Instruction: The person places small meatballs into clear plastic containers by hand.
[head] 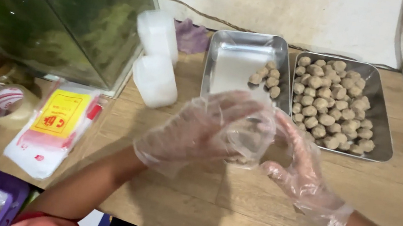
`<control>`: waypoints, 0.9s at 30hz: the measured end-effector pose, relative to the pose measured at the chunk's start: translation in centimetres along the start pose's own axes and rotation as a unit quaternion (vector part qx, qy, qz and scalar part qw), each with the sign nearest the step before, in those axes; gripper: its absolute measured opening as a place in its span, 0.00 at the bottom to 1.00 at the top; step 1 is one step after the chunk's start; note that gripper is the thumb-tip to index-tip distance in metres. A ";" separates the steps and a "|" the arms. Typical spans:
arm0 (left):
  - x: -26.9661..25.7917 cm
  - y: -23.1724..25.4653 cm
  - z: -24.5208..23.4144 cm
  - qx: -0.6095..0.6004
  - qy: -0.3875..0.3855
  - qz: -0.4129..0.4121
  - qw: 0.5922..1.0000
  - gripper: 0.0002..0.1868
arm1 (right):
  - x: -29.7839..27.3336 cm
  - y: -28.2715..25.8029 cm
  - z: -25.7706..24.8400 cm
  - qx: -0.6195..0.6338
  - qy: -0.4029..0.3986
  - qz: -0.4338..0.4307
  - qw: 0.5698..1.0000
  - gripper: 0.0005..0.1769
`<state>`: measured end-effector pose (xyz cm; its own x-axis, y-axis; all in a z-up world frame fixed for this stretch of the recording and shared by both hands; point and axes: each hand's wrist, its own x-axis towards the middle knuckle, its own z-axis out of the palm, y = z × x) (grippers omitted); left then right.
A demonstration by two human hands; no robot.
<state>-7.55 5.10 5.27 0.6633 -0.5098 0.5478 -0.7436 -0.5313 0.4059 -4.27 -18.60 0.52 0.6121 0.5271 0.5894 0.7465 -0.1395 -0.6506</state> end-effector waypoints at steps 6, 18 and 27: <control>-2.0 -1.8 7.3 0.097 0.179 0.053 0.978 0.34 | 1.3 -3.4 1.5 0.411 -0.012 0.032 0.911 0.40; -2.4 -0.9 8.5 0.130 0.260 0.012 0.957 0.35 | 0.6 -1.0 0.9 0.319 0.020 0.096 0.943 0.44; -1.5 0.7 0.3 0.004 -0.005 -0.083 0.997 0.56 | 1.6 -1.2 1.9 0.255 0.064 0.134 0.955 0.48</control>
<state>-9.07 5.29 4.47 0.7779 -0.4217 0.4660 -0.6231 -0.6143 0.4841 -4.65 -15.95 1.33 0.8153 0.4180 0.4008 0.3539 0.1883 -0.9161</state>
